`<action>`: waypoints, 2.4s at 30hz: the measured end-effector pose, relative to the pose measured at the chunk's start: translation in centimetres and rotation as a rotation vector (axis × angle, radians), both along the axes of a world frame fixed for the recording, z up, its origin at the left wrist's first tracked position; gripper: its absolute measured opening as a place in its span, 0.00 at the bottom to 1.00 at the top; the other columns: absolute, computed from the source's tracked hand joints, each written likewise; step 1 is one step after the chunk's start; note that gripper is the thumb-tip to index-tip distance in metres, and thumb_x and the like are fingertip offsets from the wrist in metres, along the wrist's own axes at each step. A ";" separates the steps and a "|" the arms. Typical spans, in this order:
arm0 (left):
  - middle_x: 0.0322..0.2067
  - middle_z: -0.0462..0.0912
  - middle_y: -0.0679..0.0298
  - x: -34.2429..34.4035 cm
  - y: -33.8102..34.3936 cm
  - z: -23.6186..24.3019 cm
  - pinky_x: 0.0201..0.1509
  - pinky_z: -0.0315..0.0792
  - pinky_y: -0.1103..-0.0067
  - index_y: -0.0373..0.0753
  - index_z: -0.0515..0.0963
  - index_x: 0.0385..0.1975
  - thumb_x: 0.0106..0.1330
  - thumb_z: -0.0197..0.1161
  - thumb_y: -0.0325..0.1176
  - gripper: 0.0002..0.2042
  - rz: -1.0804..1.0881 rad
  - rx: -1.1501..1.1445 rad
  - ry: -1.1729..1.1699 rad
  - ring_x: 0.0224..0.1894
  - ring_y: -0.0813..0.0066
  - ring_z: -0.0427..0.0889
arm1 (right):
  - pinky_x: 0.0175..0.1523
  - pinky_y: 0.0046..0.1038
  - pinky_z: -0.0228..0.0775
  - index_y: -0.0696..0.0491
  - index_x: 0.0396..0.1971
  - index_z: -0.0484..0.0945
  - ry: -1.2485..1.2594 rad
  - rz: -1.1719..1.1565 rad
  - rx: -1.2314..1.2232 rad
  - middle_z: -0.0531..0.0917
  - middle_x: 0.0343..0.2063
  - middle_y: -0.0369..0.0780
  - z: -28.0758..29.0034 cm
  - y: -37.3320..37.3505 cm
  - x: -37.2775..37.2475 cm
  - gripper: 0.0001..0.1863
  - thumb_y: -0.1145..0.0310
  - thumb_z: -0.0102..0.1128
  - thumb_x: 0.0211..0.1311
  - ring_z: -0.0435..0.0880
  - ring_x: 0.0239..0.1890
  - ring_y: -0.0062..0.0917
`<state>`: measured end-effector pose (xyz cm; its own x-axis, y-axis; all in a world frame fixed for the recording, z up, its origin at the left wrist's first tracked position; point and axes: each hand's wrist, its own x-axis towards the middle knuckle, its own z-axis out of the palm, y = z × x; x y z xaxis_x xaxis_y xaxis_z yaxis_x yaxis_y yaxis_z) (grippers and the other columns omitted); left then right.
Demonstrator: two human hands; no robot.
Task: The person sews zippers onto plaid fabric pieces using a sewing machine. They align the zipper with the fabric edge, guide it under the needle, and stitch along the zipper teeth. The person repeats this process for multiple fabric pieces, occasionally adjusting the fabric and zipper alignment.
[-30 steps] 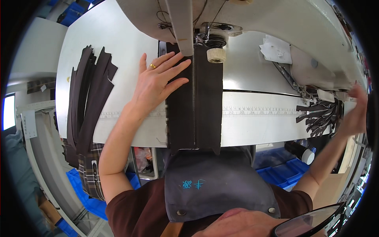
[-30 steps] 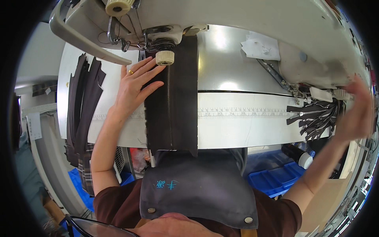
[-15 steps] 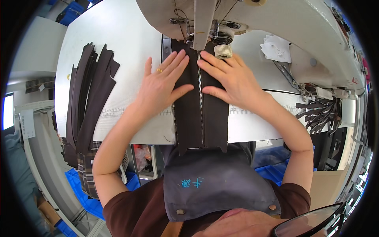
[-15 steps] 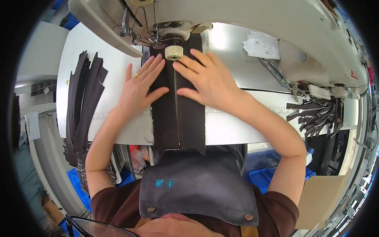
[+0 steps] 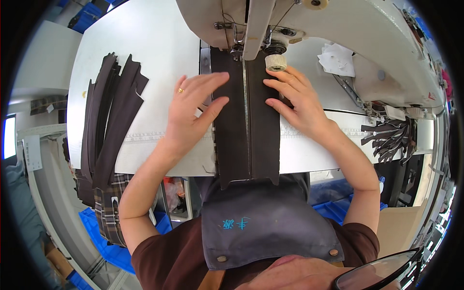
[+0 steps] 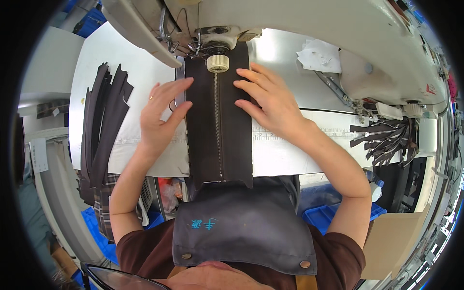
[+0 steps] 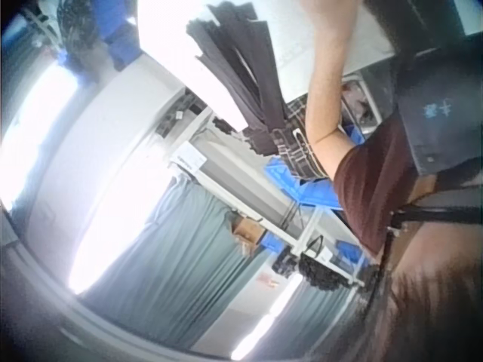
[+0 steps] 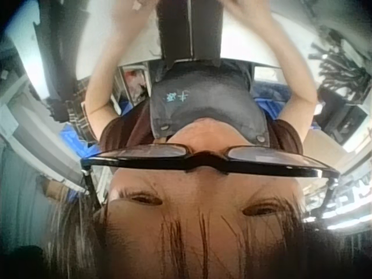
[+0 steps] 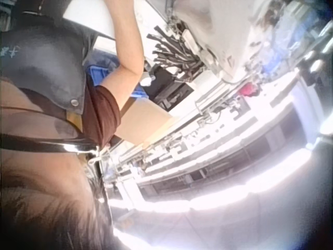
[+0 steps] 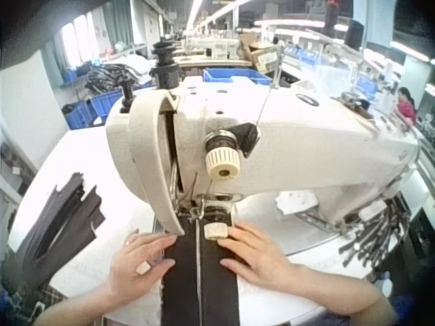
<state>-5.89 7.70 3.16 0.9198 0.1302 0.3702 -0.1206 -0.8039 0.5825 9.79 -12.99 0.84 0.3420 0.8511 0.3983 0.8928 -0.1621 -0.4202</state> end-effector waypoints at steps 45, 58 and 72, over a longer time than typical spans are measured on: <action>0.35 0.79 0.60 5.1 -5.8 2.7 0.43 0.70 0.83 0.31 0.76 0.30 0.57 0.62 0.19 0.04 0.280 -0.778 -0.650 0.35 0.80 0.76 | 0.62 0.46 0.57 0.57 0.57 0.66 -0.253 0.026 -0.089 0.67 0.59 0.46 -0.5 3.5 -2.9 0.32 0.49 0.53 0.60 0.63 0.62 0.43; 0.37 0.82 0.63 2.6 -3.9 2.2 0.47 0.70 0.83 0.34 0.80 0.37 0.59 0.62 0.23 0.07 0.282 -0.458 -0.341 0.40 0.80 0.77 | 0.55 0.38 0.67 0.59 0.46 0.74 -0.208 -0.171 0.003 0.78 0.46 0.46 2.0 -4.8 1.5 0.21 0.68 0.64 0.51 0.75 0.51 0.42; 0.37 0.82 0.64 2.2 -3.4 2.0 0.50 0.68 0.82 0.34 0.80 0.40 0.60 0.61 0.23 0.09 0.175 -0.578 -0.217 0.41 0.80 0.77 | 0.41 0.36 0.71 0.59 0.42 0.74 -0.404 -0.450 -0.050 0.77 0.35 0.43 0.3 -11.6 3.2 0.14 0.77 0.57 0.53 0.77 0.38 0.38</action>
<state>-3.64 4.32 5.13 0.7791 0.5058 0.3704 -0.1794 -0.3862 0.9048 12.96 -24.58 1.13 0.5024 0.6793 0.5349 0.8195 -0.5714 -0.0441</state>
